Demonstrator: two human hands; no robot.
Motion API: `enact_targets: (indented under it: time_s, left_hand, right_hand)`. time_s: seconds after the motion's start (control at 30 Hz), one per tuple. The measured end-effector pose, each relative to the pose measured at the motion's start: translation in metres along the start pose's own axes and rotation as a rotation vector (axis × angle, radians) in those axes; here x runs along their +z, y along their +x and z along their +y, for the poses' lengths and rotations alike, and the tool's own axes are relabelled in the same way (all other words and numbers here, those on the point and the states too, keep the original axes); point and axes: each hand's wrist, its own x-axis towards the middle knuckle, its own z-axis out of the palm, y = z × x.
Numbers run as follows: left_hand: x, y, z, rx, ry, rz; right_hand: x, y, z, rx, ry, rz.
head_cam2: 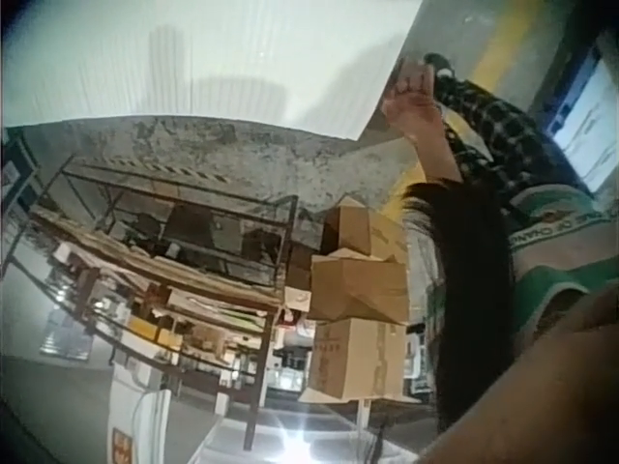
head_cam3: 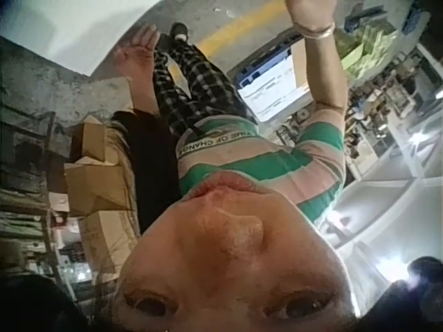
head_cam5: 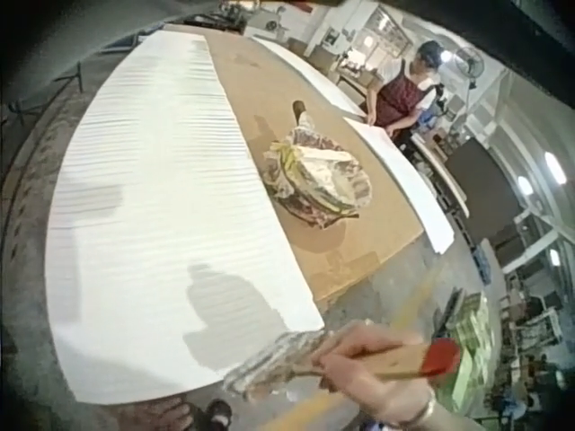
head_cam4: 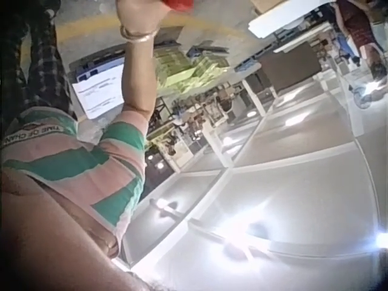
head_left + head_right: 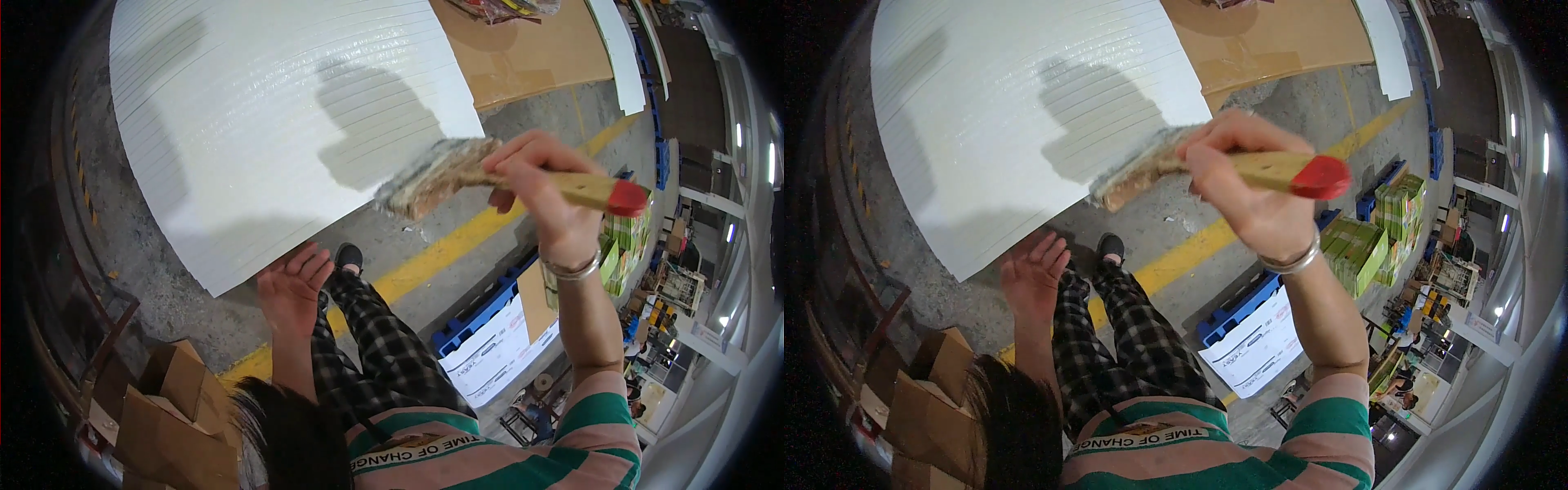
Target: Using a large brush to apply a clear liquid adhesive or coating onto large white panels.
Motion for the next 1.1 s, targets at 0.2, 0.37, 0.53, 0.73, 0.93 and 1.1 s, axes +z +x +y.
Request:
enact_targets:
  time_s: [0.2,0.37,0.53,0.73,0.93,1.1]
  left_hand:
    - [0.001,0.0,-0.013,-0.063,0.039,-0.07]
    - [0.013,-0.001,-0.011,-0.118,0.076,0.036]
    - [0.022,0.009,-0.021,-0.151,0.034,-0.053]
    - [0.053,0.034,-0.031,-0.214,0.036,-0.084]
    - [0.098,0.072,-0.054,-0.228,-0.05,-0.136]
    - [0.116,0.092,-0.066,-0.229,-0.228,-0.256]
  right_hand:
    - [0.005,0.01,0.011,0.033,0.044,-0.052]
    - [-0.002,0.003,-0.003,-0.033,0.006,-0.019]
    - [0.002,-0.005,0.018,0.102,0.073,0.016]
    - [-0.032,-0.037,0.0,0.022,0.251,0.078]
    - [-0.054,-0.025,-0.028,0.029,0.108,0.081]
    - [-0.04,-0.013,-0.004,-0.085,0.184,0.073]
